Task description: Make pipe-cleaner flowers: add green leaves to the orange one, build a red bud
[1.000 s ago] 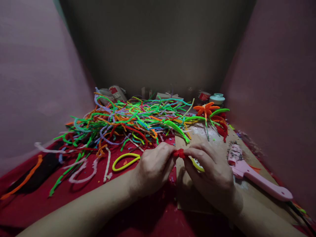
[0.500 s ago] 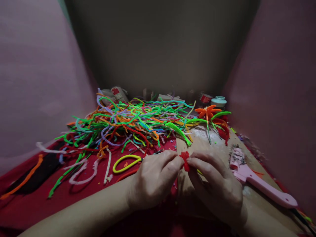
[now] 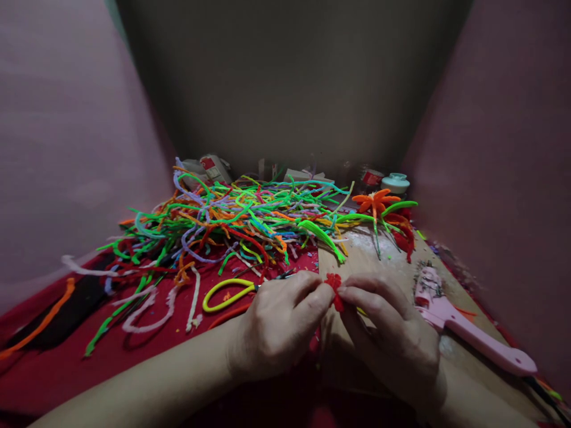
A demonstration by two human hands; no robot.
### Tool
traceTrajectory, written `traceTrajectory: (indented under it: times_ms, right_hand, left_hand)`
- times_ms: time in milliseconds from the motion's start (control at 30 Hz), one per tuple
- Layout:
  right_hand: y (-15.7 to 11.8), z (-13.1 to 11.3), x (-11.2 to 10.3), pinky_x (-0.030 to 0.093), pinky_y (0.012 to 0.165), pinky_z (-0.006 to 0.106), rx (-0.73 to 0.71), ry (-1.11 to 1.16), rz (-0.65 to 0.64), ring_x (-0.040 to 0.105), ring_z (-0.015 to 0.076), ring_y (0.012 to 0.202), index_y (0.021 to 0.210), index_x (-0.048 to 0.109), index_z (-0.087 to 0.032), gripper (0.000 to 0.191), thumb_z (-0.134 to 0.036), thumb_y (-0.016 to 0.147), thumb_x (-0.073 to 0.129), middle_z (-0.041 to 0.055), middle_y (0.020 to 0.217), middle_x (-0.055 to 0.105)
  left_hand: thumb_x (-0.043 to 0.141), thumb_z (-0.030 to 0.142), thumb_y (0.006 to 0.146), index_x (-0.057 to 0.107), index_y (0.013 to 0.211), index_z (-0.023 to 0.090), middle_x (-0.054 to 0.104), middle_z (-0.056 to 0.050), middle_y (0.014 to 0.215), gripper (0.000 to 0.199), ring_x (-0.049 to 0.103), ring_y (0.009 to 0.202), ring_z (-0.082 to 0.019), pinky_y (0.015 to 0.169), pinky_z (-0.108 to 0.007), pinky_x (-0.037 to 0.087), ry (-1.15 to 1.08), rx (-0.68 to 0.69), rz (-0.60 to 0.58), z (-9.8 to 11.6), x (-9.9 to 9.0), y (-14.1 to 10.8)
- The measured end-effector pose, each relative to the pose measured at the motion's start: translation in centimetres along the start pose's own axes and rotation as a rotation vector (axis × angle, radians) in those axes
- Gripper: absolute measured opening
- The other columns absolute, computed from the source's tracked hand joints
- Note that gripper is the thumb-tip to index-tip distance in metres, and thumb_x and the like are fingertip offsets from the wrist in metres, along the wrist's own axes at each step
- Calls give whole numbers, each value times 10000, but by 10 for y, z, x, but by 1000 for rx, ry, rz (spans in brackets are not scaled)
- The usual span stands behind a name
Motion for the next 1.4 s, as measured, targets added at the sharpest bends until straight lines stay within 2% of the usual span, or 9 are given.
traceTrajectory:
  times_ms: [367, 500, 567, 667, 767, 833, 1067, 1200, 1400]
  right_hand:
    - [3, -1, 1, 513, 620, 223, 5, -18, -1, 593, 130, 736, 984, 522, -221, 200, -79, 844, 505, 24, 803, 580]
    - [5, 0, 4, 524, 652, 267, 53, 44, 25, 583, 148, 761, 1020, 473, -218, 281, -41, 805, 512, 40, 852, 568]
    - [5, 3, 5, 523, 646, 281, 113, 77, 26, 561, 144, 740, 1084, 447, -199, 352, -44, 781, 537, 60, 914, 550]
    - [4, 10, 8, 517, 655, 297, 209, 94, -16, 549, 148, 743, 1148, 449, -181, 414, -97, 767, 585, 69, 946, 552]
    - [4, 17, 10, 513, 666, 287, 350, 214, -98, 574, 154, 773, 1068, 523, -204, 287, -153, 793, 589, 40, 890, 586]
    - [4, 20, 13, 509, 652, 260, 450, 341, -136, 591, 142, 766, 983, 561, -213, 169, -170, 820, 568, 22, 850, 603]
    - [-1, 28, 21, 487, 624, 249, 671, 580, -138, 600, 120, 686, 858, 585, -194, 36, -214, 831, 572, -4, 764, 621]
    - [-2, 32, 20, 472, 573, 240, 743, 608, -127, 579, 116, 636, 844, 586, -180, 57, -234, 824, 580, -7, 720, 605]
    - [1, 30, 20, 462, 567, 226, 751, 669, -158, 567, 105, 625, 827, 579, -180, 32, -201, 805, 587, -11, 712, 605]
  left_hand:
    - [444, 131, 873, 509, 1037, 149, 622, -68, 823, 177, 551, 665, -122, 557, -222, 446, 16, -6, -1, 1, 0, 3]
    - [451, 83, 849, 526, 954, 147, 618, -54, 783, 144, 570, 677, -118, 559, -213, 439, -61, -82, 47, 1, -2, 6]
    - [469, 75, 825, 534, 887, 154, 597, -23, 726, 120, 562, 636, -103, 554, -206, 438, -159, -223, 84, -3, -5, 10]
    - [488, 119, 816, 523, 806, 161, 551, 25, 619, 56, 523, 509, -75, 488, -189, 436, -499, -621, 81, -15, -4, 15]
    - [512, 194, 820, 499, 775, 166, 529, 52, 519, 55, 493, 402, -75, 391, -180, 416, -870, -968, 40, -24, 2, 15]
    - [547, 231, 806, 498, 776, 164, 544, 51, 505, 88, 493, 367, -82, 353, -186, 417, -1038, -1058, 13, -27, 5, 14]
    - [552, 243, 830, 466, 864, 164, 590, 40, 514, 122, 552, 377, -101, 384, -200, 466, -1242, -1068, -75, -23, 13, 13]
    - [555, 254, 830, 436, 888, 177, 566, 57, 553, 153, 553, 411, -100, 383, -203, 467, -1127, -1053, -16, -22, 11, 15]
    - [543, 257, 845, 497, 872, 171, 585, 30, 738, 101, 525, 502, -51, 476, -175, 461, -842, -849, 95, -27, 7, 14]
Point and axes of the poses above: each hand's wrist, its own y-axis towards the middle knuckle, its own x-axis out of the palm, z = x × y, the point moved 3 cm from there along y, towards the middle knuckle
